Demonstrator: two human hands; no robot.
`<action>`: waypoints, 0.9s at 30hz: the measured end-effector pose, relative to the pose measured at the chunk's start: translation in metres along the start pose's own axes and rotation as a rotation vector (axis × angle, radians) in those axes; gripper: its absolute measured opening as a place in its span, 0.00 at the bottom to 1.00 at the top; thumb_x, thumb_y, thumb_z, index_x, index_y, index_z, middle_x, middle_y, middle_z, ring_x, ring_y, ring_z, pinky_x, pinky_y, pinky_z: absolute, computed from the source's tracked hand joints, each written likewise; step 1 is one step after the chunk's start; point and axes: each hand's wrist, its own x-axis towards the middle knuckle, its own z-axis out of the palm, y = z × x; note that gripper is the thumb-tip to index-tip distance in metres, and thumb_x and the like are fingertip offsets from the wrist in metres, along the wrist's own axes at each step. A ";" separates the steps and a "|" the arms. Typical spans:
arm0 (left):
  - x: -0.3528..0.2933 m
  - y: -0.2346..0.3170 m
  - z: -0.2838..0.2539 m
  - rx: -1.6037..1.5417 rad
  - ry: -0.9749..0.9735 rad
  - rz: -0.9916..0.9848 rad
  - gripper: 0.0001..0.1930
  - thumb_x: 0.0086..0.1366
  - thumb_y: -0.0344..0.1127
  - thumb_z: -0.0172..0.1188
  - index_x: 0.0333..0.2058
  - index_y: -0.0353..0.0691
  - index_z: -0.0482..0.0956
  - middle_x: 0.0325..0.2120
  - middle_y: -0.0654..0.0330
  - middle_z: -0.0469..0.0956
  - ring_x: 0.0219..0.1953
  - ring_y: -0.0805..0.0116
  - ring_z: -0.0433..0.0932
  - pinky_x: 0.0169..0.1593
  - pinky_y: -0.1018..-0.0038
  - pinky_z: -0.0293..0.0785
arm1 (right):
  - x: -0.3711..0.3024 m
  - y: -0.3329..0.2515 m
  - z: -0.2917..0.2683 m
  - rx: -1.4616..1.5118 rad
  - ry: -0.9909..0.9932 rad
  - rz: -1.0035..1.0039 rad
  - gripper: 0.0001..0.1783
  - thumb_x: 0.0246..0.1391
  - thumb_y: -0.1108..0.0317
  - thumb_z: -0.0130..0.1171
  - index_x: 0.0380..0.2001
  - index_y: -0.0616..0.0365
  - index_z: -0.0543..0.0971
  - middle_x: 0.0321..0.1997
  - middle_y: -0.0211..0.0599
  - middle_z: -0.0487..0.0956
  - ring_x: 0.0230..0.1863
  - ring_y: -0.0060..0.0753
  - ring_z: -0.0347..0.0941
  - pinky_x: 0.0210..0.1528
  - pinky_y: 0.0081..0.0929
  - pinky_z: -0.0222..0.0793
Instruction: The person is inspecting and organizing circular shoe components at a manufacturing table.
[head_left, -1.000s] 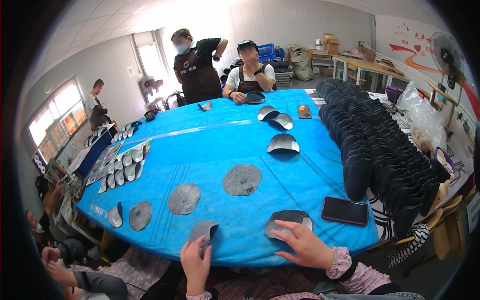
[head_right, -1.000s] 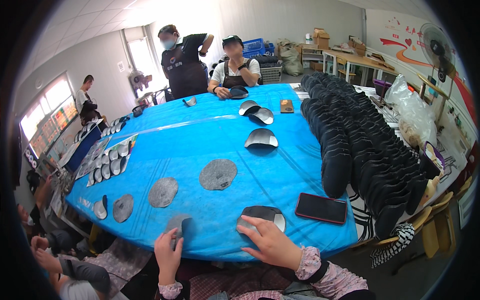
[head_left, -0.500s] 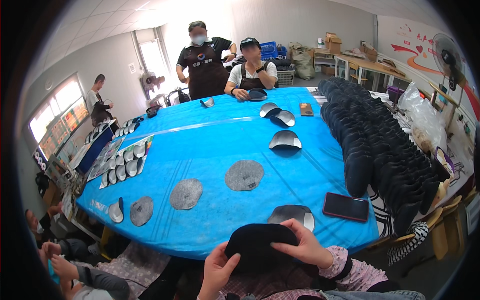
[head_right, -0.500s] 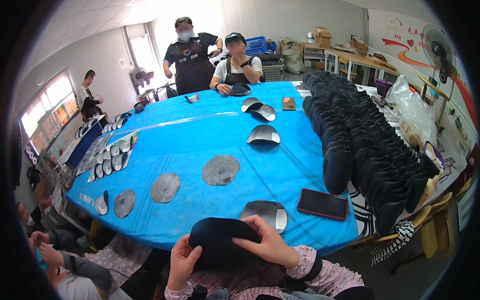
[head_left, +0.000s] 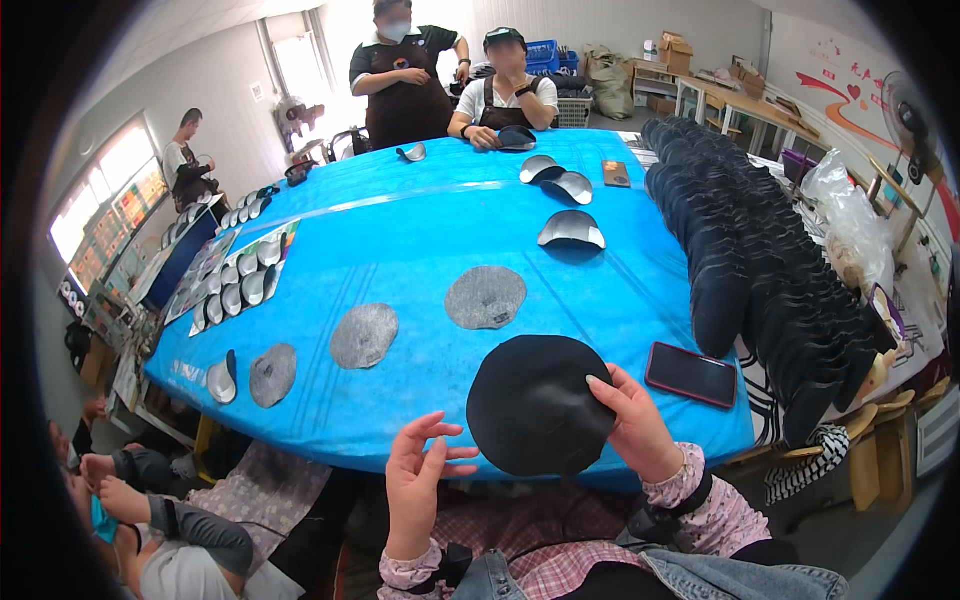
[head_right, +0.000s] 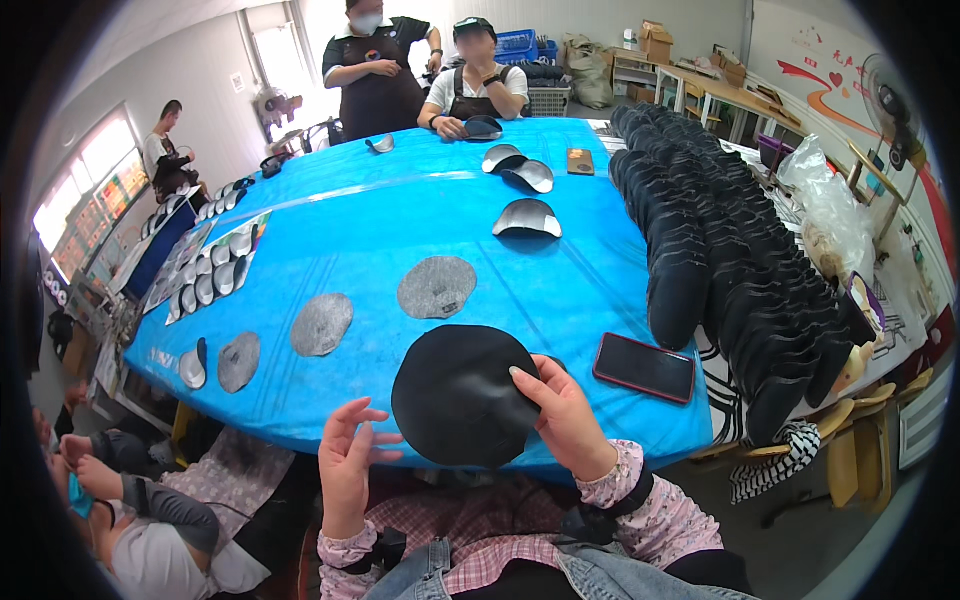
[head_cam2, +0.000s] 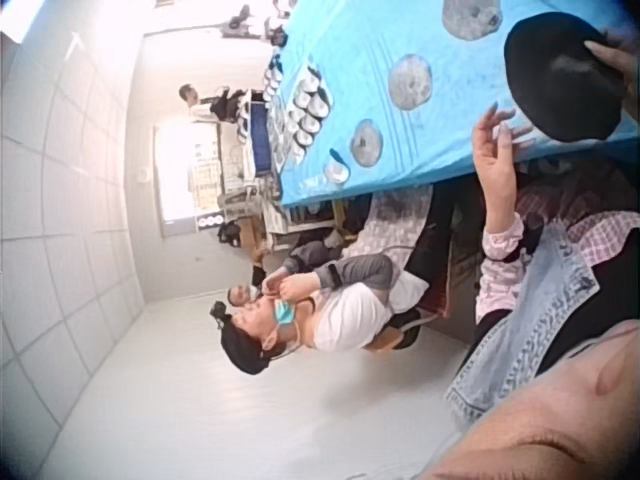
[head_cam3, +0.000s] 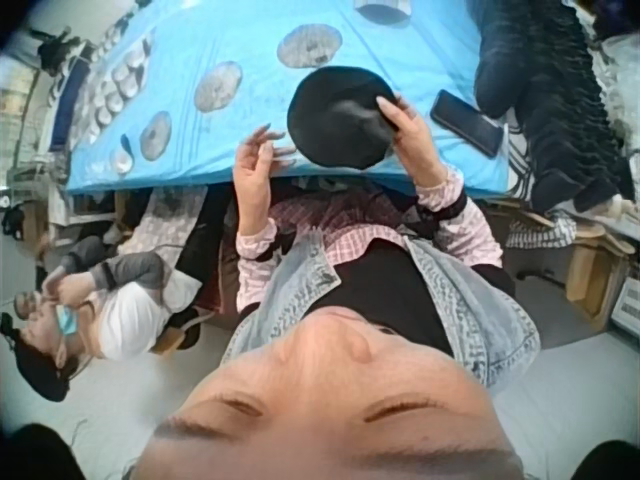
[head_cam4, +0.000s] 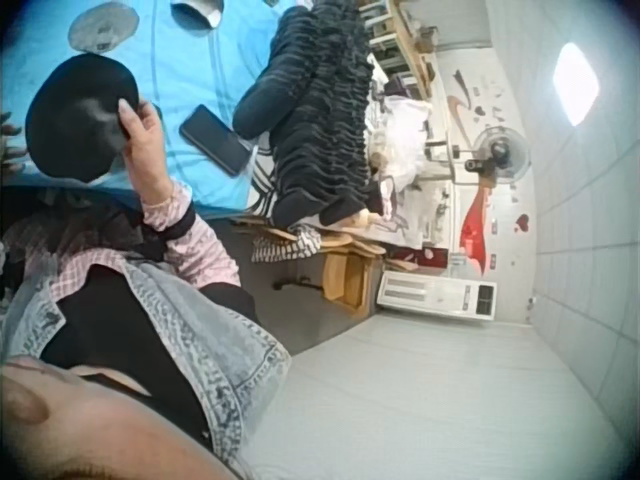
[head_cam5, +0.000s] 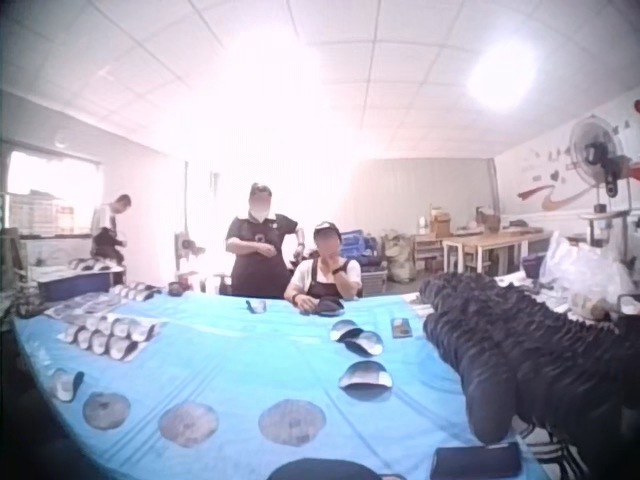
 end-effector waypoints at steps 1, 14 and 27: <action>-0.001 -0.003 -0.002 0.014 -0.008 0.001 0.17 0.67 0.30 0.50 0.54 0.36 0.65 0.44 0.52 0.72 0.38 0.63 0.79 0.37 0.71 0.80 | -0.001 0.000 0.000 0.012 -0.010 0.011 0.13 0.60 0.67 0.54 0.45 0.59 0.71 0.44 0.29 0.77 0.43 0.18 0.74 0.45 0.19 0.70; -0.019 0.001 0.015 0.601 -0.346 0.296 0.35 0.51 0.30 0.69 0.58 0.37 0.64 0.42 0.58 0.76 0.50 0.65 0.72 0.56 0.69 0.63 | -0.028 -0.003 0.017 -0.936 -0.660 -0.078 0.13 0.53 0.65 0.62 0.41 0.58 0.78 0.35 0.31 0.75 0.32 0.21 0.69 0.33 0.20 0.66; -0.030 0.005 0.009 -0.284 -0.235 0.138 0.09 0.62 0.30 0.58 0.40 0.35 0.71 0.43 0.55 0.70 0.45 0.68 0.70 0.50 0.73 0.65 | -0.023 0.019 0.004 -0.169 -0.238 0.037 0.19 0.53 0.74 0.61 0.48 0.60 0.69 0.45 0.30 0.76 0.47 0.19 0.71 0.51 0.20 0.67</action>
